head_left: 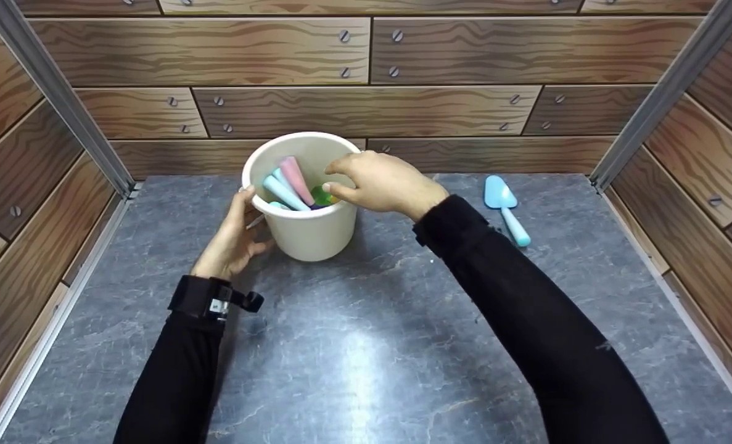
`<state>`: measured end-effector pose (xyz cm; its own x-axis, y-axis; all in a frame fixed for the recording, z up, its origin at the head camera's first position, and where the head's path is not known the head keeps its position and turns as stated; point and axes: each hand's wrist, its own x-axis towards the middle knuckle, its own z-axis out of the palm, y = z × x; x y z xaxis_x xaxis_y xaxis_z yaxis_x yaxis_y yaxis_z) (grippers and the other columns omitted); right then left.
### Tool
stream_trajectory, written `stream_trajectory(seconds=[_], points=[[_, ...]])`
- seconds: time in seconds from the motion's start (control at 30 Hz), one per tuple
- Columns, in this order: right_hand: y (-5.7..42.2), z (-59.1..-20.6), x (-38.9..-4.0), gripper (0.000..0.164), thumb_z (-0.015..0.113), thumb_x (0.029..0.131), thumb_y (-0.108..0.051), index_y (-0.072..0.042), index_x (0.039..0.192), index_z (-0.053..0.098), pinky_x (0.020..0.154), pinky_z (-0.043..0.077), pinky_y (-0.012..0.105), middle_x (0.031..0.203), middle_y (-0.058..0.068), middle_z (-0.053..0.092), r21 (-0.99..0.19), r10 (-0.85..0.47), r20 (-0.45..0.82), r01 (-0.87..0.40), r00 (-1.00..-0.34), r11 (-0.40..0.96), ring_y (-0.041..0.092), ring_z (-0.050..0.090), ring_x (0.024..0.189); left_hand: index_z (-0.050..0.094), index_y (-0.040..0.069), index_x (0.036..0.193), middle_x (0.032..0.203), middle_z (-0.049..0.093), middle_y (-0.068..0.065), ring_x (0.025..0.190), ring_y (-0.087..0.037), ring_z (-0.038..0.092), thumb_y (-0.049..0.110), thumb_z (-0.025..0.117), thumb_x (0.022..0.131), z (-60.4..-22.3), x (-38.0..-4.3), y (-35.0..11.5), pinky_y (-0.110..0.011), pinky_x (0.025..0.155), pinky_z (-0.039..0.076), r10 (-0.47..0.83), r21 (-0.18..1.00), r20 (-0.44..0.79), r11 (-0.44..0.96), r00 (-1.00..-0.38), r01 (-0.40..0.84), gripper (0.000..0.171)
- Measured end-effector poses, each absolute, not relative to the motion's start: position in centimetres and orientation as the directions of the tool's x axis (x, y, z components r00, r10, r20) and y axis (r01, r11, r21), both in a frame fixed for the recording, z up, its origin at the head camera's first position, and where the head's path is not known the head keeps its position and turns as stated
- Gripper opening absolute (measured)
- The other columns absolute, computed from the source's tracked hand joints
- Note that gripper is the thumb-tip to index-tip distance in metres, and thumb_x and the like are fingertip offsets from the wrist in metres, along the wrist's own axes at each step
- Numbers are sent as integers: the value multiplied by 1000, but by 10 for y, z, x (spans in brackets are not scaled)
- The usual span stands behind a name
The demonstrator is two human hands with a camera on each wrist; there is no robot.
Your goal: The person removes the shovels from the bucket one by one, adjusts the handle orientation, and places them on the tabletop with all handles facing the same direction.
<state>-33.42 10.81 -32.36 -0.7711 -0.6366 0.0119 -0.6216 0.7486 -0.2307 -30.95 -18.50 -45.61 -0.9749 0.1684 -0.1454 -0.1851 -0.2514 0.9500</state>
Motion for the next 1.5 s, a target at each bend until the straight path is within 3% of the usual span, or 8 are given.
stream_trajectory(seconds=[0.3, 0.57, 0.73, 0.83, 0.93, 1.07, 1.3, 1.5], points=[[89, -317, -350, 39, 66, 119, -34, -11, 146, 82, 120, 61, 52, 145, 9, 84, -212, -700, -59, -677, -711, 705, 30, 80, 133, 13, 12, 189, 198, 10, -23, 185, -48, 10, 62, 46, 114, -456, -308, -187, -77, 144, 20, 129, 956, -141, -239, -982, -169, 95], [69, -306, -352, 41, 76, 110, -36, -15, 144, 83, 112, 61, 49, 133, 6, 81, -120, -609, -248, -600, -753, 791, 21, 65, 109, 13, 14, 189, 198, 9, -23, 184, -48, 11, 60, 44, 113, -455, -306, -182, -81, 143, 19, 88, 957, -161, -231, -983, -177, 94], [57, -304, -354, 19, 83, 106, -31, -12, 103, 83, 87, 53, 43, 104, 2, 69, -22, -553, -288, -572, -782, 820, 20, 55, 94, 14, 16, 190, 197, 11, -23, 183, -51, 15, 60, 43, 114, -455, -306, -178, -82, 142, 19, 81, 960, -156, -222, -985, -170, 93], [53, -305, -356, 30, 81, 102, -20, -15, 78, 63, 77, 44, 39, 91, 0, 57, 21, -527, -299, -558, -795, 830, 20, 50, 88, 13, 17, 190, 197, 11, -23, 183, -51, 15, 61, 43, 113, -455, -306, -177, -84, 142, 18, 78, 961, -151, -223, -985, -165, 93], [51, -309, -357, 35, 75, 96, -8, -18, 72, 53, 73, 41, 36, 89, 0, 54, 39, -519, -296, -553, -802, 832, 20, 47, 86, 12, 18, 190, 198, 10, -23, 184, -50, 14, 62, 43, 112, -456, -306, -175, -85, 141, 17, 78, 960, -153, -224, -985, -167, 94], [51, -316, -357, 29, 67, 94, 0, -16, 74, 52, 75, 45, 39, 90, 2, 54, 52, -511, -287, -545, -811, 837, 22, 47, 86, 15, 17, 190, 198, 11, -22, 184, -49, 14, 61, 43, 112, -456, -306, -174, -84, 142, 18, 82, 961, -158, -215, -984, -172, 93], [52, -321, -355, 32, 64, 96, 3, -15, 75, 48, 95, 65, 57, 91, 5, 57, 70, -520, -210, -543, -828, 837, 24, 51, 86, 14, 19, 190, 197, 12, -23, 184, -51, 12, 61, 43, 114, -456, -307, -174, -85, 141, 19, 93, 970, -138, -188, -986, -154, 91], [51, -324, -355, 28, 69, 96, 1, -14, 82, 51, 104, 67, 63, 112, 14, 73, 18, -512, -156, -521, -845, 853, 27, 56, 95, 12, 20, 190, 198, 11, -20, 184, -50, 13, 62, 41, 114, -457, -305, -176, -84, 141, 21, 89, 970, -137, -188, -987, -152, 92]])
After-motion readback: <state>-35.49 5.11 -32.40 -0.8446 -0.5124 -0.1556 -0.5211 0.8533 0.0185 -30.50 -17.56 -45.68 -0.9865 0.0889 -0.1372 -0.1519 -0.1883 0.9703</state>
